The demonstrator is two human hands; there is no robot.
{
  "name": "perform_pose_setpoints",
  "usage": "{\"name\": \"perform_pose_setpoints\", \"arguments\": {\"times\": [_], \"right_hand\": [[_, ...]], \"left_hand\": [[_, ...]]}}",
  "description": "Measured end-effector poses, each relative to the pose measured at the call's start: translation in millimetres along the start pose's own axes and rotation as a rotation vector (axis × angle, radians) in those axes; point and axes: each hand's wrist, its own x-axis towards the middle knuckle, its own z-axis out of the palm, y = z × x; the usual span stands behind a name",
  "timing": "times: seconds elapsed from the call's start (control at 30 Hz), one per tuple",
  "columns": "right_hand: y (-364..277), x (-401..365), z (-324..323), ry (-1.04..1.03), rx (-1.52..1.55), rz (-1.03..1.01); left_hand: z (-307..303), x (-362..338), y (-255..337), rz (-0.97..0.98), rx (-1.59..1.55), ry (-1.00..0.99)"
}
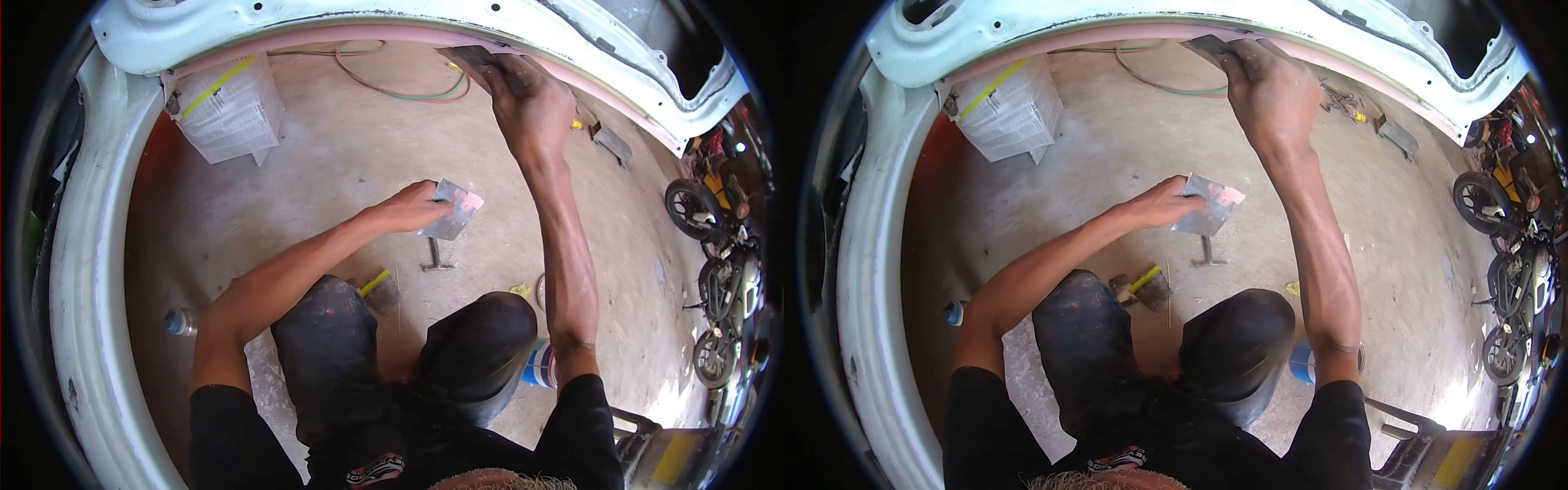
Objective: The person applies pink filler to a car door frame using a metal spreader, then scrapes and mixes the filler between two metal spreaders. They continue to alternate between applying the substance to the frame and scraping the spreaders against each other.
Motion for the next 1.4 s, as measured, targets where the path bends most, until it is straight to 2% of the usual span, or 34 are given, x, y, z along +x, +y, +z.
{"name": "perform_pose_setpoints", "arguments": {"times": [0.17, 0.3, 0.5, 0.6, 0.8, 0.9, 1.0, 1.1, 1.3, 1.37, 1.4], "right_hand": [[-36, 6, 22, 0.003, 0.045, -0.101], [-71, 14, 46, -0.020, 0.127, -0.152], [-116, 21, 86, 0.001, 0.223, -0.215], [-140, 26, 101, -0.034, 0.224, -0.216], [-185, 29, 133, -0.006, 0.289, -0.238], [-208, 32, 149, -0.003, 0.331, -0.226], [-229, 36, 157, -0.062, 0.348, -0.197], [-243, 40, 171, -0.013, 0.392, -0.236], [-247, 37, 181, -0.172, 0.374, -0.280], [-230, 31, 159, -0.225, 0.337, -0.275], [-215, 26, 145, -0.251, 0.315, -0.272]], "left_hand": [[-1, 4, -9, 0.086, 0.040, -0.041], [-2, 5, -14, 0.010, 0.168, 0.064], [-4, 2, -16, -0.030, 0.168, -0.001], [12, 26, -49, 0.045, 0.160, 0.031], [8, 12, -43, 0.507, 0.049, 0.088], [-6, -17, -27, 0.478, -0.005, 0.049], [-10, -17, -29, 0.504, 0.016, 0.061], [-10, -18, -31, 0.521, 0.033, 0.072], [-16, -16, -42, 0.507, 0.086, 0.070], [-17, -9, -57, 0.438, 0.144, 0.082], [-10, 11, -81, 0.221, 0.130, 0.079]]}}
